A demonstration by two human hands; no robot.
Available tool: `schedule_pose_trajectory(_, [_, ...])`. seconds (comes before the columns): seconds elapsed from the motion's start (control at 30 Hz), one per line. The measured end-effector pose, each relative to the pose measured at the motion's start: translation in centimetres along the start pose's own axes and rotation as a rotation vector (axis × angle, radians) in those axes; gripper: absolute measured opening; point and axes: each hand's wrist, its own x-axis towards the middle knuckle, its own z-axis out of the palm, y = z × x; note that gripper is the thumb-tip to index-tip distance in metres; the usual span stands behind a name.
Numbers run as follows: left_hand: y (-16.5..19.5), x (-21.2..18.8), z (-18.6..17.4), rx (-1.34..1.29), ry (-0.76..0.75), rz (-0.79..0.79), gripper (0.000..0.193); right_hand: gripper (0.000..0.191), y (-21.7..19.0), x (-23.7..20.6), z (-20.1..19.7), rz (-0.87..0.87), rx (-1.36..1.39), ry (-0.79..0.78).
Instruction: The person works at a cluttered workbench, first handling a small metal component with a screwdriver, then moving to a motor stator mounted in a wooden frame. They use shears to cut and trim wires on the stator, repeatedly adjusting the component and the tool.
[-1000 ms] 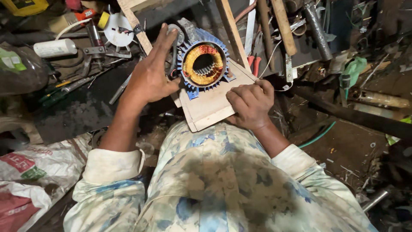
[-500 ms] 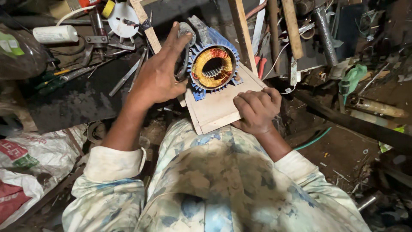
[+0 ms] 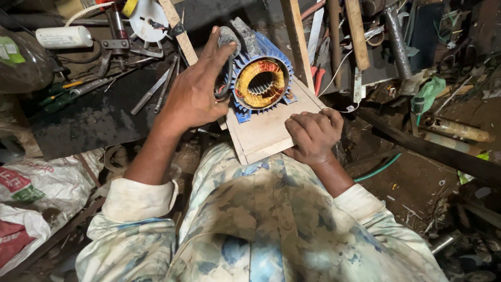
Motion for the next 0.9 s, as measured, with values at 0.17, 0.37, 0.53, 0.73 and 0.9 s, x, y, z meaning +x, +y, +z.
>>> schedule_pose_trajectory(0.17, [0.3,0.2,0.0,0.018,0.004,-0.005,0.119,0.057,0.1,0.2,-0.2,-0.002,0.001,-0.004])
schedule_pose_trajectory(0.37, [1.0,0.1,-0.9,-0.016,0.038,-0.014,0.113,0.049,-0.1,1.3,-0.7,-0.005,0.012,-0.02])
schedule_pose_trajectory(0.53, [2.3,-0.4,-0.9,0.128,0.199,-0.131,0.109,0.044,-0.1,4.2,-1.1,-0.007,0.01,-0.009])
schedule_pose_trajectory(0.73, [4.8,-3.2,0.1,0.047,0.514,-0.117,0.072,0.047,0.3,8.7,-1.4,0.044,0.06,-0.164])
schedule_pose_trajectory(0.9, [5.2,-4.2,0.7,-0.198,0.45,-0.059,0.041,0.056,0.7,11.9,-0.6,0.014,0.014,-0.189])
